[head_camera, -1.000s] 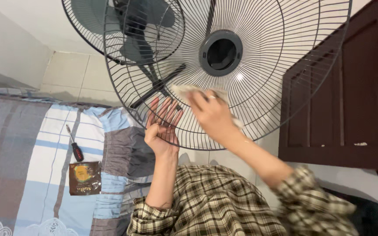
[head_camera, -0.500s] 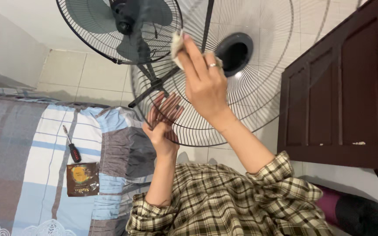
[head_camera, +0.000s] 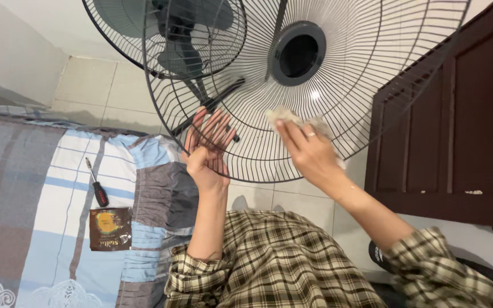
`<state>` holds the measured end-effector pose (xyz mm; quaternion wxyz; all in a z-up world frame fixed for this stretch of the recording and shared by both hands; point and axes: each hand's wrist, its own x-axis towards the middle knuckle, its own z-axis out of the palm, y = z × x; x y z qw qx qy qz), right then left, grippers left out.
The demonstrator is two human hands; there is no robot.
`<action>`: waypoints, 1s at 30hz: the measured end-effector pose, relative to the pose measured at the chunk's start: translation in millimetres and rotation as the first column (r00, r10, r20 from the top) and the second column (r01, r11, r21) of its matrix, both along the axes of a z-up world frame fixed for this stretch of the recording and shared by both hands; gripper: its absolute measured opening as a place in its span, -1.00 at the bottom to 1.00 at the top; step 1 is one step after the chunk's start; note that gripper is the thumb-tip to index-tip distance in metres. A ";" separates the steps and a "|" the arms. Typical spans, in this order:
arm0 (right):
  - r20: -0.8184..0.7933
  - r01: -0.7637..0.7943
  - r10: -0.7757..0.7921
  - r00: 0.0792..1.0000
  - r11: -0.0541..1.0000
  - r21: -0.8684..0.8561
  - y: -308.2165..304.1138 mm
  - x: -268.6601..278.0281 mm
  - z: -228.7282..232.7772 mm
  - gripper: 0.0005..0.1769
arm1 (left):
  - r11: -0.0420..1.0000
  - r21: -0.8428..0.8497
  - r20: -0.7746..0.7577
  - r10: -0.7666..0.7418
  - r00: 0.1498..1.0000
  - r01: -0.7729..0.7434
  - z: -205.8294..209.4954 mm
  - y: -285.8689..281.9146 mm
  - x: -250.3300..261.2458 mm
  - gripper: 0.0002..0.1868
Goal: The person cleans a fan by removing the front and back grilles, wiping them with a cloth, and then reassembling the fan by securing the grilles back onto the motor housing using a screwdriver.
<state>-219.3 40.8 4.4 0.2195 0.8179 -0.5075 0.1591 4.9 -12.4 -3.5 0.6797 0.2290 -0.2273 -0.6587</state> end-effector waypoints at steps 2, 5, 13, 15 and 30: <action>0.054 -0.010 0.014 0.998 0.996 -0.085 -17.4 23.1 18.5 -0.41 | 1.000 -0.024 0.013 0.001 1.000 -0.001 2.2 0.2 -1.7 -0.14; 0.151 -0.011 0.040 0.988 0.982 -0.186 -38.4 53.8 45.5 -0.45 | 0.997 -0.077 0.073 0.016 0.997 -0.011 2.3 4.0 -3.0 -0.14; 0.086 -0.103 0.121 0.989 0.976 -0.190 -39.8 55.8 47.0 -0.46 | 0.998 -0.045 0.057 -0.042 0.998 0.045 -13.4 10.7 1.5 -0.13; -0.008 -0.121 0.121 0.993 0.983 -0.139 -23.7 39.3 29.7 -0.47 | 0.999 -0.028 0.061 -0.032 0.998 0.034 -17.9 7.7 4.1 -0.12; 0.627 0.396 -0.100 0.772 0.848 -0.351 -98.1 -61.9 81.9 -0.61 | 0.985 -0.148 0.019 -0.086 0.996 0.087 -29.2 -3.0 19.7 -0.14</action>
